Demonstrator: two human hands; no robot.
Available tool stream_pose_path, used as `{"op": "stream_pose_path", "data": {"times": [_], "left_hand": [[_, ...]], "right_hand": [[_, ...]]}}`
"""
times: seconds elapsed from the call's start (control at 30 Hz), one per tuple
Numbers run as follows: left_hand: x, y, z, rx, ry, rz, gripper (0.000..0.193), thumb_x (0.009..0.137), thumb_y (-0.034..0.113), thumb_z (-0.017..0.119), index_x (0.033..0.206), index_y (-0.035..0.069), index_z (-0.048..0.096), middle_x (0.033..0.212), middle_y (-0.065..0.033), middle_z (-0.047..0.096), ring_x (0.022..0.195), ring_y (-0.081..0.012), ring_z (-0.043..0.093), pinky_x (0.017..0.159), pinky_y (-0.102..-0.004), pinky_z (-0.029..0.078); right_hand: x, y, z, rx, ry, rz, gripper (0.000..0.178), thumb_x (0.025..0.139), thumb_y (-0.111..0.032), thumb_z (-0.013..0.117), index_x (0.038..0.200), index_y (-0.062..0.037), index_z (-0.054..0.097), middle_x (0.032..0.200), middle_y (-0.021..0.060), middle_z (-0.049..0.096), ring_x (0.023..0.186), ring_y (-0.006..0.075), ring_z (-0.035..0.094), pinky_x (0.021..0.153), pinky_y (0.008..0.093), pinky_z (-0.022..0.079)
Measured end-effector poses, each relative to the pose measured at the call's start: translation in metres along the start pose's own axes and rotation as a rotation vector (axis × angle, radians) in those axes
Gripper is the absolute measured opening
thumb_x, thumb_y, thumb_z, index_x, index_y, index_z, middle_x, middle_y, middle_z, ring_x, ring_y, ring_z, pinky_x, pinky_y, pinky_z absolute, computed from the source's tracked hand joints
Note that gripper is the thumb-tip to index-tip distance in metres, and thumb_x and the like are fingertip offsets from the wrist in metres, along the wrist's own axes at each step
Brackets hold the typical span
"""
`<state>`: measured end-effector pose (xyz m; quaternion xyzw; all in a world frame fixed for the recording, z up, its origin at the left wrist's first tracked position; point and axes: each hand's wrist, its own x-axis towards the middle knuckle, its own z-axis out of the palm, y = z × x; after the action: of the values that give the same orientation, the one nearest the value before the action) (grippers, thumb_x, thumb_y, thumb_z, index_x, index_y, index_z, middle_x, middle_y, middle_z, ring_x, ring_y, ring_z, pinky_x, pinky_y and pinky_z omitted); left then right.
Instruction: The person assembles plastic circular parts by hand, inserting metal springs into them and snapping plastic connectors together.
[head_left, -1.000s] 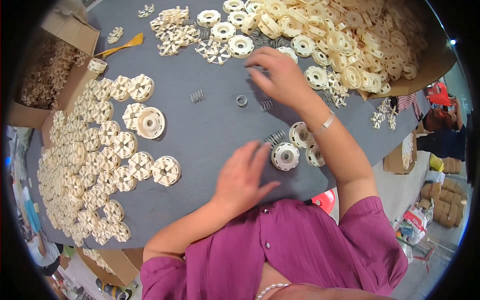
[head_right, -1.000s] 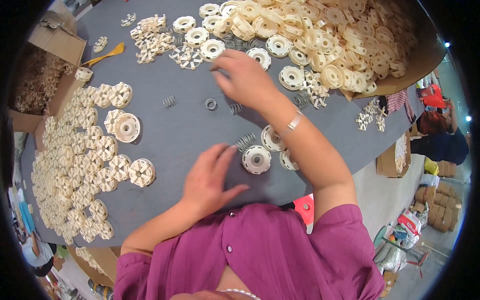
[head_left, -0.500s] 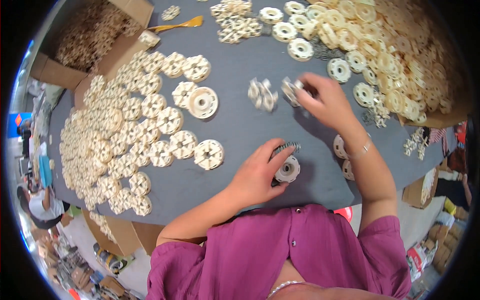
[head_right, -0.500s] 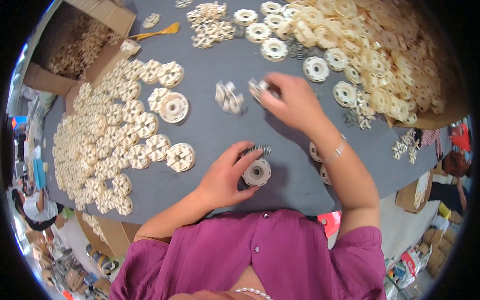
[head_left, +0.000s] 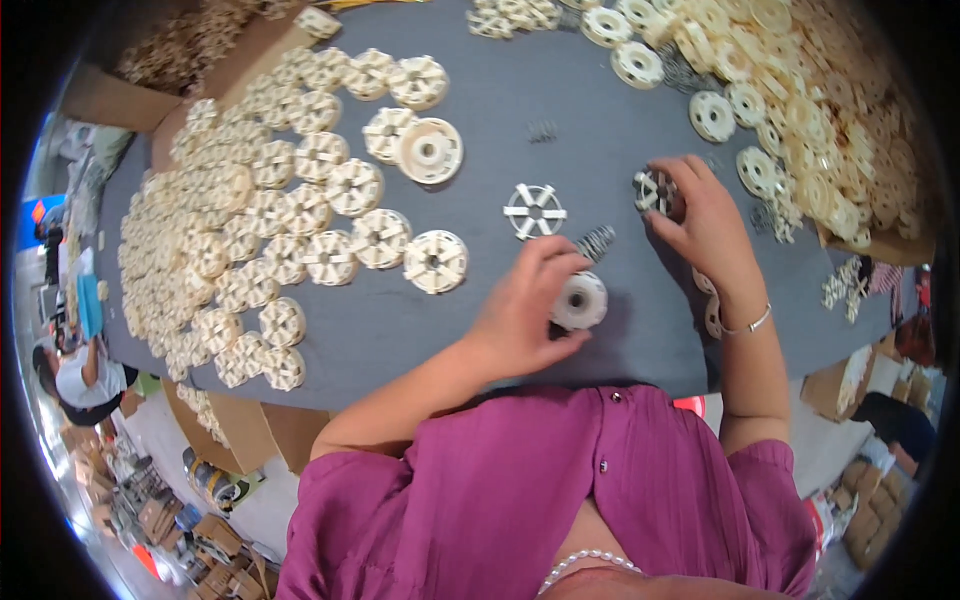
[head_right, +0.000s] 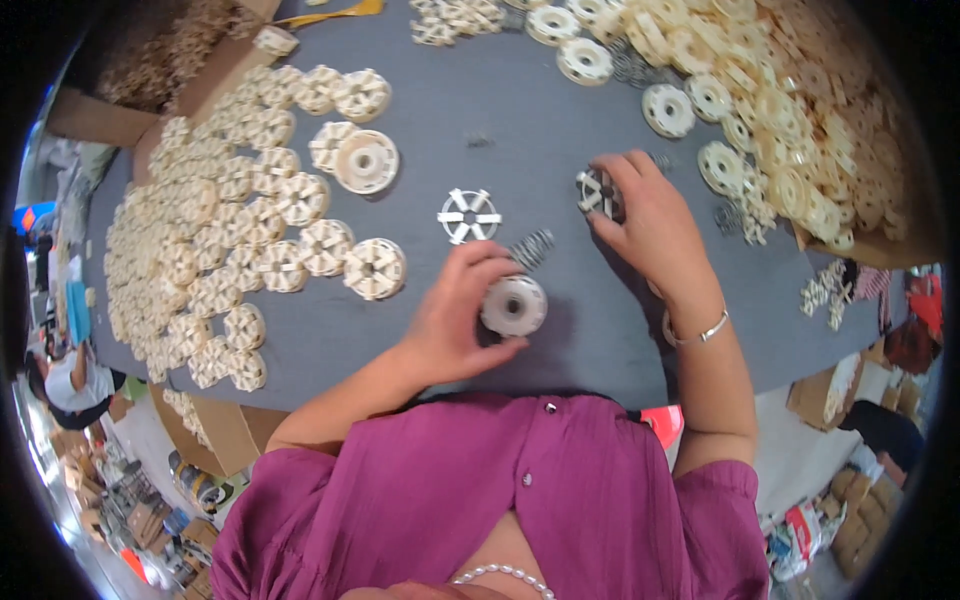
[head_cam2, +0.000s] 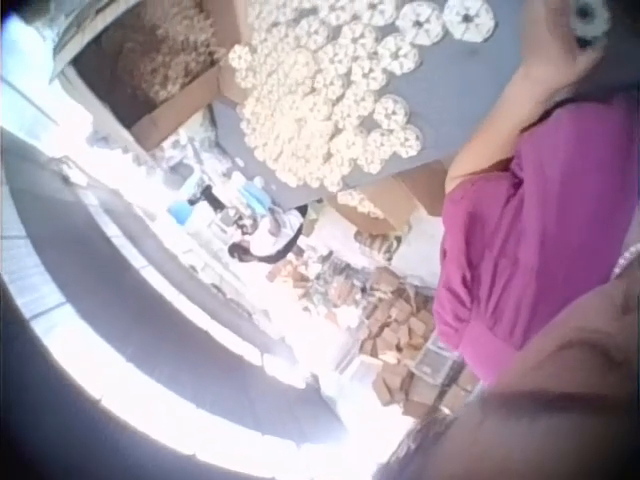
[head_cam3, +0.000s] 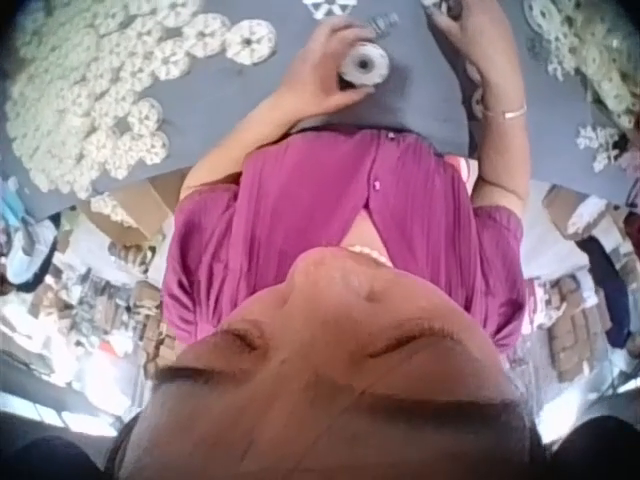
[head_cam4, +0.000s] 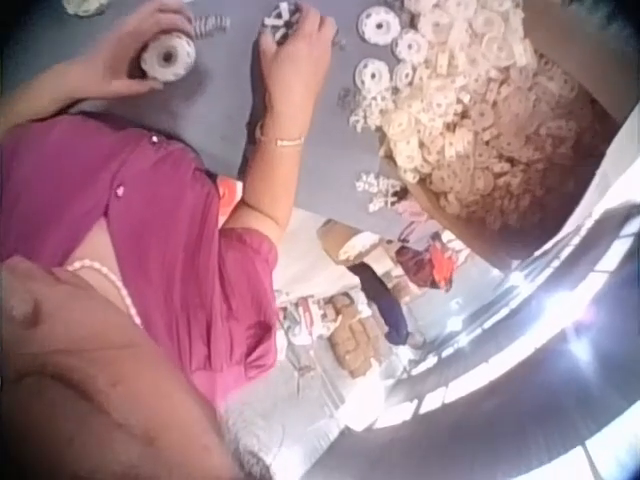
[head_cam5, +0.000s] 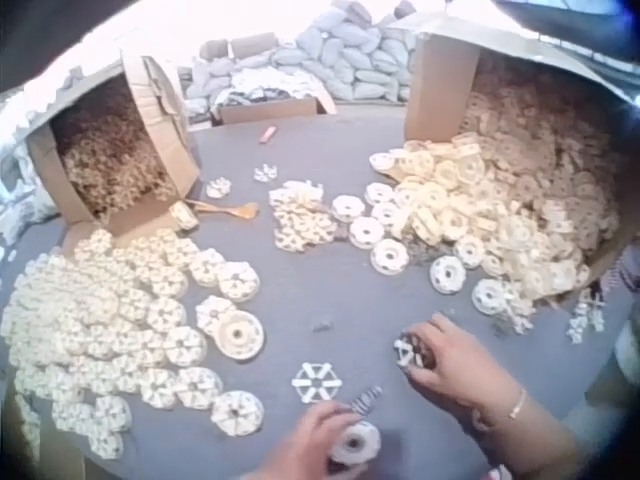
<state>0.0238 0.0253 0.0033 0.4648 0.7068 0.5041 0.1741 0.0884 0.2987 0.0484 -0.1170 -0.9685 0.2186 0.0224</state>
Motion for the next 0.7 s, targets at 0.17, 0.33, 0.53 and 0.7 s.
{"op": "stream_pose_path", "data": {"times": [0.17,0.33,0.53,0.7], "left_hand": [[-0.029,-0.01,-0.018,0.099,-0.014,-0.063,0.079,0.067,0.02,0.094,0.135,0.004,0.057,0.134,-0.0174,0.059,0.122,-0.0379,0.059,0.098,-0.0462,0.051],[-0.034,-0.001,-0.015,0.194,0.056,-0.096,0.084,0.066,0.023,0.096,0.138,0.004,0.059,0.134,-0.0156,0.063,0.117,-0.0369,0.061,0.103,-0.0461,0.047],[-0.034,-0.002,-0.028,0.101,-0.05,-0.1,0.081,0.069,0.019,0.094,0.141,0.004,0.059,0.14,-0.0172,0.059,0.118,-0.0363,0.06,0.098,-0.0446,0.049],[-0.05,0.004,-0.031,-0.113,0.066,-0.241,0.069,0.08,0.013,0.086,0.142,0.001,0.059,0.141,-0.0168,0.058,0.101,-0.0255,0.066,0.084,-0.0369,0.054]], "right_hand": [[-0.031,-0.031,-0.019,0.12,0.132,0.086,0.063,0.079,-0.018,0.084,0.137,-0.0114,0.062,0.114,0.01,0.071,0.082,0.028,0.069,0.075,0.0364,0.058],[-0.087,-0.058,0.015,0.106,-0.18,-0.153,0.069,0.077,-0.015,0.088,0.14,-0.0117,0.061,0.125,0.0097,0.068,0.09,0.0238,0.069,0.08,0.0348,0.058],[-0.107,-0.056,0.032,0.304,-0.089,0.111,0.058,0.078,-0.013,0.087,0.131,-0.0056,0.064,0.126,0.0148,0.062,0.107,0.0344,0.067,0.091,0.0414,0.058],[-0.098,-0.066,0.027,0.363,-0.018,-0.049,0.06,0.076,-0.016,0.089,0.13,-0.0036,0.065,0.118,0.0134,0.065,0.103,0.0313,0.068,0.084,0.0387,0.059]]}}
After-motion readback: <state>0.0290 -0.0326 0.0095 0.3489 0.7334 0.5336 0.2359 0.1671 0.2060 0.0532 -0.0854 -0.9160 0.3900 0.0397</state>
